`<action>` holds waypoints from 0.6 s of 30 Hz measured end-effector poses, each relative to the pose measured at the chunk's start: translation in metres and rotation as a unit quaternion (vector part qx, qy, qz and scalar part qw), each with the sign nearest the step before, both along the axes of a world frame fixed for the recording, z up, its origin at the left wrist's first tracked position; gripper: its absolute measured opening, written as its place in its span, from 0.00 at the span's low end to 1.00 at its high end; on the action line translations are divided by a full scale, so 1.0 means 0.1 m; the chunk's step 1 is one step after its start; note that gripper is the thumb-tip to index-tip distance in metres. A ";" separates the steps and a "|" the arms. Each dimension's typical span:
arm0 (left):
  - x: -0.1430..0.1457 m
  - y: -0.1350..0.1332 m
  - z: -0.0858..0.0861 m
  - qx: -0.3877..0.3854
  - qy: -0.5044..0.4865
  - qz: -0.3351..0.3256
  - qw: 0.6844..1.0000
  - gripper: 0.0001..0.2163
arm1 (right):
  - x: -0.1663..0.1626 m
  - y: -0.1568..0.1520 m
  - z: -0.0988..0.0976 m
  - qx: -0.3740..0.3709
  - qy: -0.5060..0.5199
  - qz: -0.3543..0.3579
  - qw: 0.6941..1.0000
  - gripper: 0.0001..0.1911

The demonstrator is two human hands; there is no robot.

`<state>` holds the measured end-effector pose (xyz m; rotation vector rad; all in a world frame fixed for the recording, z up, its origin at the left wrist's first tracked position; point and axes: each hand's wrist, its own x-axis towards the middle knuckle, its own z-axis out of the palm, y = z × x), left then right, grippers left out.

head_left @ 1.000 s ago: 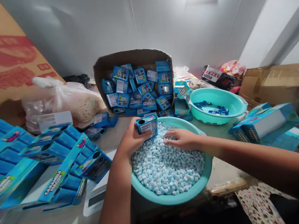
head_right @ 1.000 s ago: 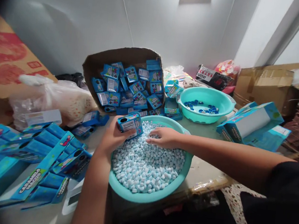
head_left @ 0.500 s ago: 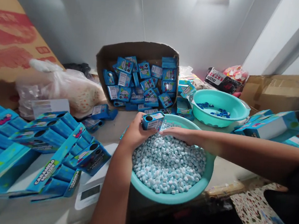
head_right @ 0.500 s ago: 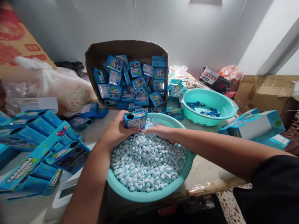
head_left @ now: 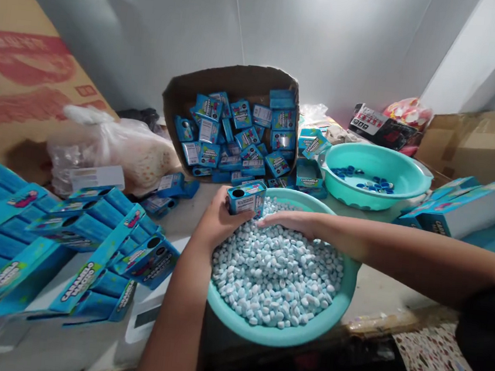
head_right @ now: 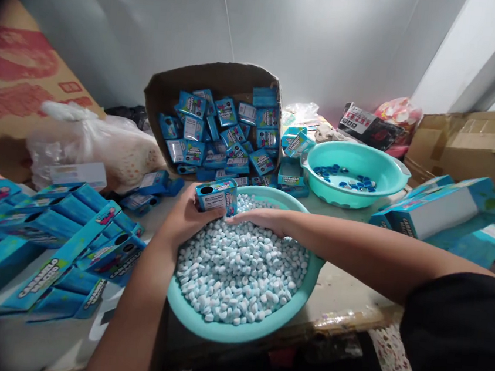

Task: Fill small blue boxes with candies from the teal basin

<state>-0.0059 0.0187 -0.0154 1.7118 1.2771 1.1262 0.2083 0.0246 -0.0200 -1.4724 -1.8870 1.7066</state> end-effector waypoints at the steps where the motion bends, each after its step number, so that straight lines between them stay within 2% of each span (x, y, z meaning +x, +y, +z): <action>1: 0.01 0.01 0.00 -0.004 0.000 -0.003 1.000 0.26 | -0.01 0.00 0.01 -0.049 0.008 -0.008 0.999 0.21; 3: 0.02 0.03 -0.02 -0.009 0.005 -0.010 1.000 0.26 | -0.01 0.00 0.03 -0.116 0.015 -0.030 0.993 0.20; 5: 0.02 0.05 -0.04 -0.015 0.009 -0.023 1.000 0.26 | -0.02 0.02 0.06 -0.128 0.009 -0.049 0.990 0.21; 8: 0.01 0.07 -0.07 -0.029 0.000 -0.053 0.998 0.26 | -0.01 0.05 0.08 -0.138 -0.004 -0.040 0.990 0.18; 11: -0.01 0.08 -0.08 -0.031 -0.003 -0.065 0.997 0.26 | 0.02 0.09 0.07 -0.125 -0.006 -0.031 0.992 0.16; 18: -0.02 0.07 -0.08 -0.030 -0.057 -0.078 0.995 0.25 | 0.06 0.13 0.06 -0.060 -0.026 -0.076 0.995 0.11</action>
